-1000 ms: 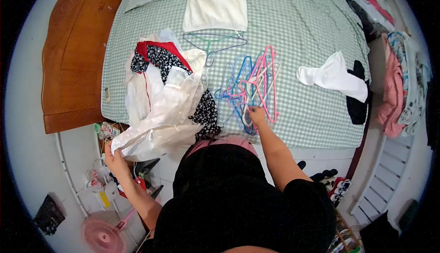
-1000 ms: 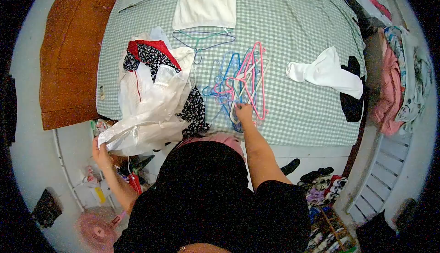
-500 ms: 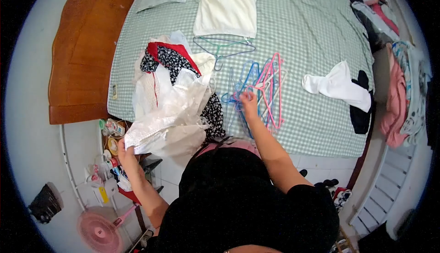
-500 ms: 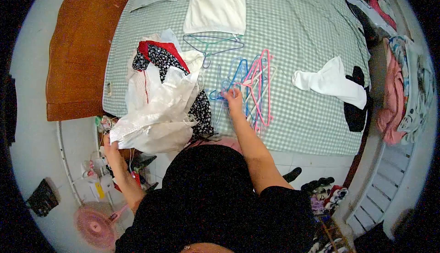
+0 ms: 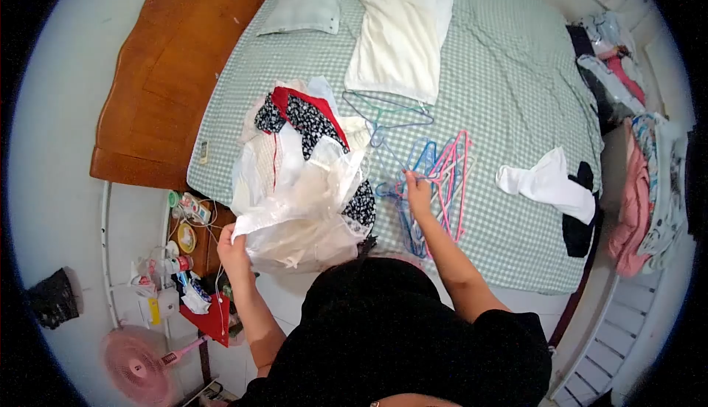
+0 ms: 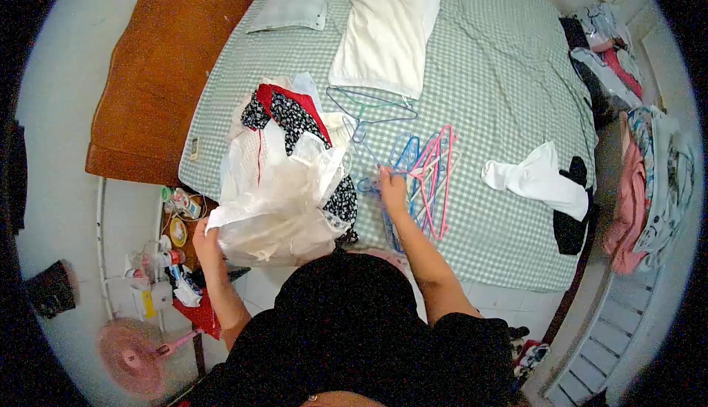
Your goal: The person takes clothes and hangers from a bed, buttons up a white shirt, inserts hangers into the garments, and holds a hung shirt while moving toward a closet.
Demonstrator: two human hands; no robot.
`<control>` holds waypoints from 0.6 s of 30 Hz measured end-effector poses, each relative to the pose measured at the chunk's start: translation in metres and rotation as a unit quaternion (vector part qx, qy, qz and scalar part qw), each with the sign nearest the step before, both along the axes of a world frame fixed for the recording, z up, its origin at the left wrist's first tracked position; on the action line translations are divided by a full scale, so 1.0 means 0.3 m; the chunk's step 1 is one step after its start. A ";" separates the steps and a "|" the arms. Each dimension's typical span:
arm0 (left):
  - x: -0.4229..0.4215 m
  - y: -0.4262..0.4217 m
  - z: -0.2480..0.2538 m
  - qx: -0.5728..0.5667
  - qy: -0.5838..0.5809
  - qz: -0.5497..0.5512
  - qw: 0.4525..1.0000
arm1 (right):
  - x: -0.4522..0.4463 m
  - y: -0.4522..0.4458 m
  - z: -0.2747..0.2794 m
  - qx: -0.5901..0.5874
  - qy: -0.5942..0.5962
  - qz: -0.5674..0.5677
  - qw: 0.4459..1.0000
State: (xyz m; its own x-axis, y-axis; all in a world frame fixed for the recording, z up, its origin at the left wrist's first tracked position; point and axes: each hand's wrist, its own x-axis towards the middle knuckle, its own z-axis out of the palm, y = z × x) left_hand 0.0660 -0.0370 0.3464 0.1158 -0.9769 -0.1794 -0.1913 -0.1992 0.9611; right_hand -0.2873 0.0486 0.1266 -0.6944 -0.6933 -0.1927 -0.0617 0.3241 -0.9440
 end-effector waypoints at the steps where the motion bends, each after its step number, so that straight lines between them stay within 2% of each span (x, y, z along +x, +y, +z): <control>1: -0.016 -0.015 0.013 -0.019 -0.089 -0.010 0.996 | -0.027 0.010 0.022 -0.005 0.005 0.004 1.000; 3: -0.042 -0.054 0.029 -0.054 -0.167 -0.022 0.984 | -0.082 0.035 0.061 -0.029 0.060 0.076 0.995; 5: -0.033 -0.116 0.020 -0.123 -0.222 -0.035 0.967 | -0.126 0.080 0.356 -0.016 0.011 0.182 0.983; 7: -0.059 -0.156 0.033 -0.103 -0.163 -0.011 0.981 | -0.119 0.107 0.512 -0.005 -0.143 0.203 0.969; 8: -0.050 -0.186 0.021 -0.107 -0.155 -0.025 0.982 | -0.104 0.112 0.553 -0.005 -0.143 0.218 0.965; 9: -0.074 -0.197 0.045 -0.088 -0.136 -0.024 0.986 | -0.091 0.121 0.585 -0.039 -0.134 0.250 0.958; 11: -0.108 -0.226 0.040 -0.142 -0.098 -0.027 0.985 | -0.059 0.115 0.601 -0.075 -0.123 0.285 0.948; 12: -0.124 -0.228 0.050 -0.143 -0.097 -0.022 0.985 | -0.027 0.105 0.603 -0.091 -0.103 0.315 0.939; 13: -0.149 -0.226 0.078 -0.194 -0.140 -0.032 0.970 | 0.007 0.093 0.609 -0.106 -0.082 0.342 0.930; 14: -0.169 -0.223 0.102 -0.245 -0.181 -0.041 0.952 | 0.062 0.075 0.646 -0.103 -0.080 0.310 0.942; 15: -0.181 -0.222 0.115 -0.246 -0.178 -0.041 0.952 | 0.093 0.058 0.659 -0.103 -0.077 0.310 0.942; 17: -0.201 -0.219 0.142 -0.296 -0.168 -0.076 0.937 | 0.135 0.019 0.681 -0.041 -0.055 0.338 0.939; 18: -0.213 -0.215 0.162 -0.297 -0.166 -0.072 0.938 | 0.154 0.000 0.709 0.011 -0.007 0.357 0.934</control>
